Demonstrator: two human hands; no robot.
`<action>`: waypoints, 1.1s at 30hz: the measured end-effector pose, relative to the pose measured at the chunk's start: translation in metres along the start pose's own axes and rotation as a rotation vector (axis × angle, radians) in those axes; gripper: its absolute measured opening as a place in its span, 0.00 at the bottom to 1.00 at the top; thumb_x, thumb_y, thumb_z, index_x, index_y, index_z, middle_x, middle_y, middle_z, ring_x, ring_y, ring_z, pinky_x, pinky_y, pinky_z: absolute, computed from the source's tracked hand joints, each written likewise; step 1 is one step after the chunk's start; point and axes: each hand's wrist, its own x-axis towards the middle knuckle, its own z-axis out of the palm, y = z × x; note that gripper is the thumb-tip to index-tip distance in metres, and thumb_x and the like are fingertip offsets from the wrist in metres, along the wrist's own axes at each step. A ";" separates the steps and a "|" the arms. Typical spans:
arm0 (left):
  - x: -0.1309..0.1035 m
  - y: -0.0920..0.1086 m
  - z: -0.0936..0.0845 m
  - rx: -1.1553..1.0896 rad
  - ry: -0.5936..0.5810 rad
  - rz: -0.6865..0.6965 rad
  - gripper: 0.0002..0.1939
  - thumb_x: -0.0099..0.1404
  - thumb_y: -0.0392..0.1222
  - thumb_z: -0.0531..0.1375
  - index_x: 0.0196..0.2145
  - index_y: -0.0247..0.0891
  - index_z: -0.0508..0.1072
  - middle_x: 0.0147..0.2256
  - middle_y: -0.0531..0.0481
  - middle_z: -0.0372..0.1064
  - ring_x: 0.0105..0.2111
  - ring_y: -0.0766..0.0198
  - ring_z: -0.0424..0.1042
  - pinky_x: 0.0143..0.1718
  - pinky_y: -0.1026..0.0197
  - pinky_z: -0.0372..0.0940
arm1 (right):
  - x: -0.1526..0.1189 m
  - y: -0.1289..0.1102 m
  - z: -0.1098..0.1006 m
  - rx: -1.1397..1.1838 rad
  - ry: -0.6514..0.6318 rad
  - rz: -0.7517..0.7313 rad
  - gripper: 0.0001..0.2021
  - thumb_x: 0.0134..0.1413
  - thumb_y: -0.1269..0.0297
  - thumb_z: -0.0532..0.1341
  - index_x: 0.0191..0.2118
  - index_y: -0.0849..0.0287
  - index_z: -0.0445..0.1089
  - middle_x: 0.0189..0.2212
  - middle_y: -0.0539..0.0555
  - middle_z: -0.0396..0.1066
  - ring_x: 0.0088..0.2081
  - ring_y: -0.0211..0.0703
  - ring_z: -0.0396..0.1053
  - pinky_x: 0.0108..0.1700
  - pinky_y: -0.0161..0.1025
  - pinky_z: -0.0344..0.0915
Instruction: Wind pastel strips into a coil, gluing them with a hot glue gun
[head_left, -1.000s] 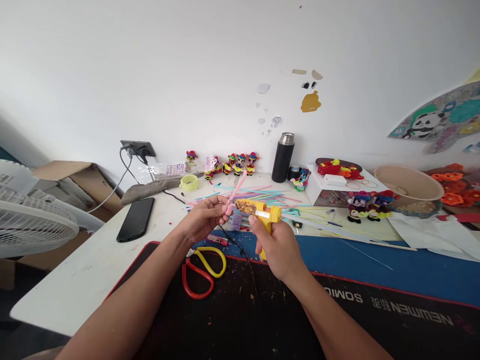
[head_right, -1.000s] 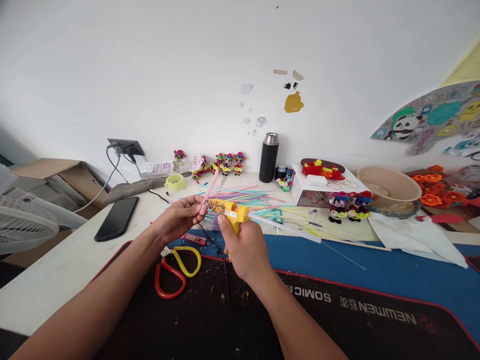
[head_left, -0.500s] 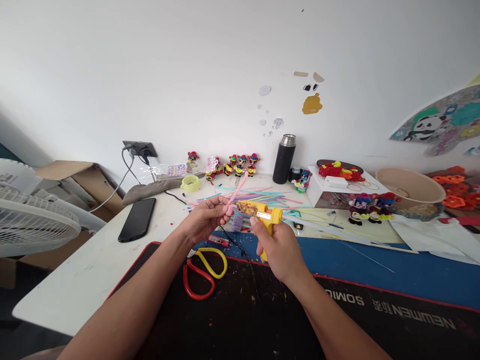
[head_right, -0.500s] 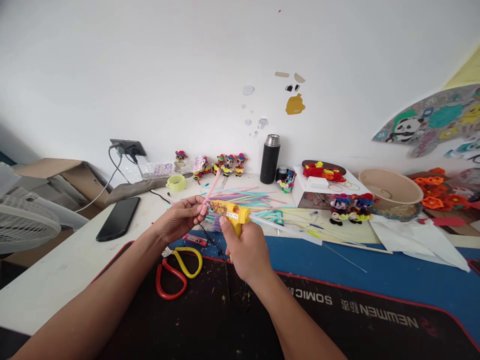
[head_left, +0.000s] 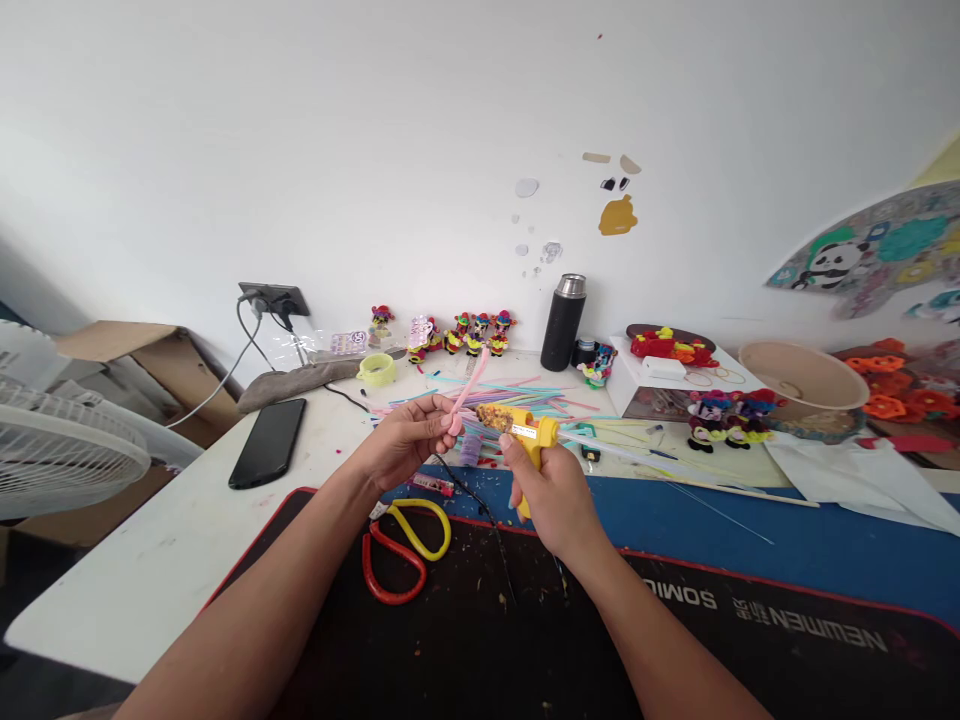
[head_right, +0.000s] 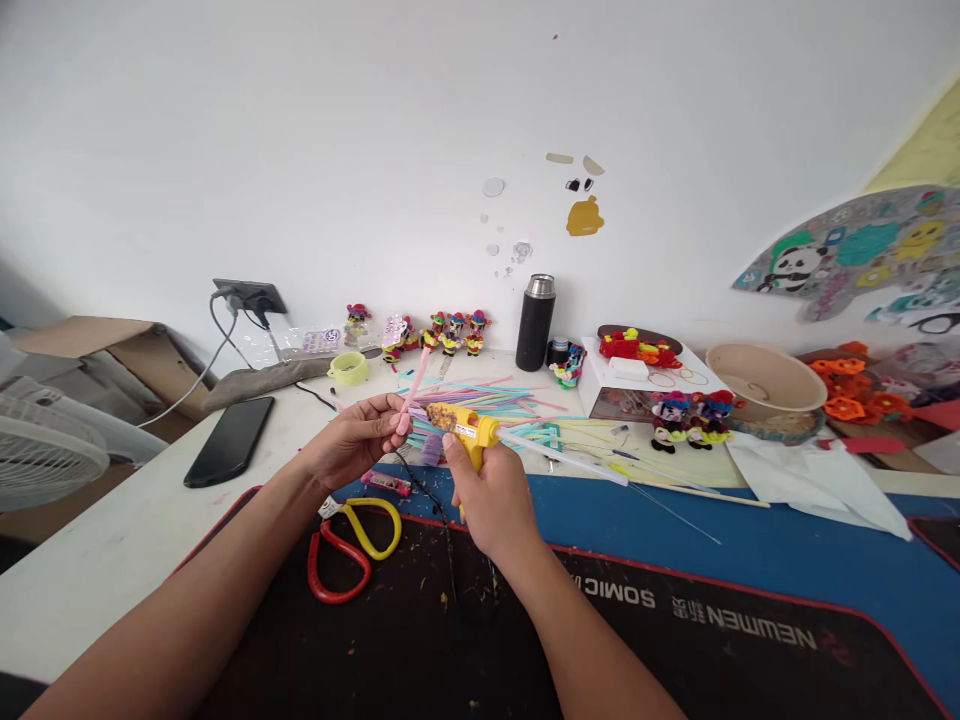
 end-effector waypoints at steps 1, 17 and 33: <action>0.000 0.001 -0.001 -0.005 -0.002 0.007 0.15 0.52 0.35 0.78 0.33 0.30 0.77 0.26 0.49 0.74 0.22 0.70 0.72 0.23 0.72 0.68 | 0.002 0.002 0.000 0.028 0.001 0.015 0.34 0.62 0.34 0.55 0.15 0.56 0.62 0.11 0.50 0.63 0.16 0.38 0.65 0.23 0.35 0.61; 0.012 -0.007 -0.018 -0.073 0.076 0.072 0.18 0.48 0.35 0.79 0.33 0.31 0.77 0.29 0.46 0.78 0.24 0.69 0.74 0.25 0.72 0.70 | 0.009 0.044 0.009 0.402 0.018 0.097 0.29 0.54 0.32 0.62 0.31 0.60 0.70 0.10 0.46 0.61 0.11 0.35 0.58 0.15 0.32 0.52; 0.009 -0.006 -0.011 -0.094 0.031 0.070 0.17 0.48 0.35 0.79 0.32 0.30 0.78 0.29 0.46 0.77 0.25 0.68 0.74 0.28 0.69 0.71 | -0.064 0.050 -0.029 0.484 0.091 0.325 0.30 0.54 0.33 0.64 0.36 0.62 0.70 0.13 0.46 0.62 0.12 0.34 0.59 0.13 0.29 0.49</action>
